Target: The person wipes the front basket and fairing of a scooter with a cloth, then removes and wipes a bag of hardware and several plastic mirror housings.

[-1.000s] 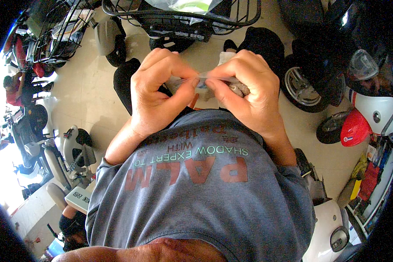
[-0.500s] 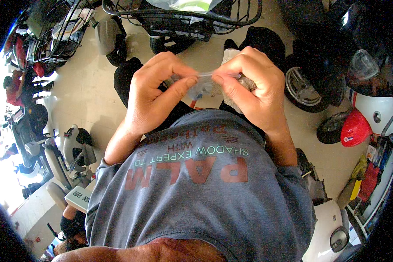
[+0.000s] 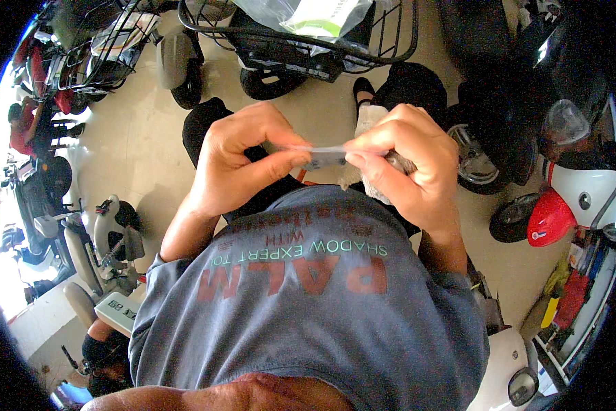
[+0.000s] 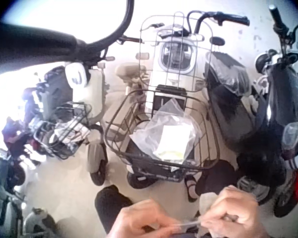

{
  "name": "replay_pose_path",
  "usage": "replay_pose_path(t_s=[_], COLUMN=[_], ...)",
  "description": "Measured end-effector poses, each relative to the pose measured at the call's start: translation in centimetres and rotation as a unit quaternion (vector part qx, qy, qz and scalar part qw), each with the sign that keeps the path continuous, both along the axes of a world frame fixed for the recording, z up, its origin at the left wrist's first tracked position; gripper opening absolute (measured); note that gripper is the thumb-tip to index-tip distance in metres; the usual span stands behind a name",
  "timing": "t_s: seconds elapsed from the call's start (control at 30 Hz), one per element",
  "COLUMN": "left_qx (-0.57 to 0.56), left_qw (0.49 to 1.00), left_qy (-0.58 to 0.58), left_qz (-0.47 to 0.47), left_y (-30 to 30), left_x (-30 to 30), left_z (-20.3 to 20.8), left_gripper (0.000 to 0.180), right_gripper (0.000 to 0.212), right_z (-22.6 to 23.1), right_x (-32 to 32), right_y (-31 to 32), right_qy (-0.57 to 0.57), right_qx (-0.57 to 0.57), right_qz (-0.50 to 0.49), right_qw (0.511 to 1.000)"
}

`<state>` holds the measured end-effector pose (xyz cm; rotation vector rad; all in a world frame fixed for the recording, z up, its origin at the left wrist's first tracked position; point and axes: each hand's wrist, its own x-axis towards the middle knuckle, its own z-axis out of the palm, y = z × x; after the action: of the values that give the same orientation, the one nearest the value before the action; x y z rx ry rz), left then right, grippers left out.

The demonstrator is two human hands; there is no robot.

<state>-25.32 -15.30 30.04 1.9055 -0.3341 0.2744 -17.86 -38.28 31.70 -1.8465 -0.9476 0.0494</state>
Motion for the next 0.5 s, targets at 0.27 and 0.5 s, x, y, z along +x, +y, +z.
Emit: replay_pose_path(t_s=[0.27,0.5], left_qx=[0.024,-0.122], left_qw=[0.998,0.980], left_qy=[-0.041,-0.090], left_qz=[-0.037,0.129], left_y=[1.0,2.9], left_x=[0.4,3.5], left_z=[3.8,7.7], left_gripper=[0.011,0.016], right_gripper=[0.012,0.046], right_z=[3.2,5.9], right_x=[1.4,4.9], right_y=[-0.3,-0.8], right_qy=[0.024,0.050], right_qx=[0.005,-0.020], right_qz=[0.060,-0.027], right_qw=[0.998,0.998])
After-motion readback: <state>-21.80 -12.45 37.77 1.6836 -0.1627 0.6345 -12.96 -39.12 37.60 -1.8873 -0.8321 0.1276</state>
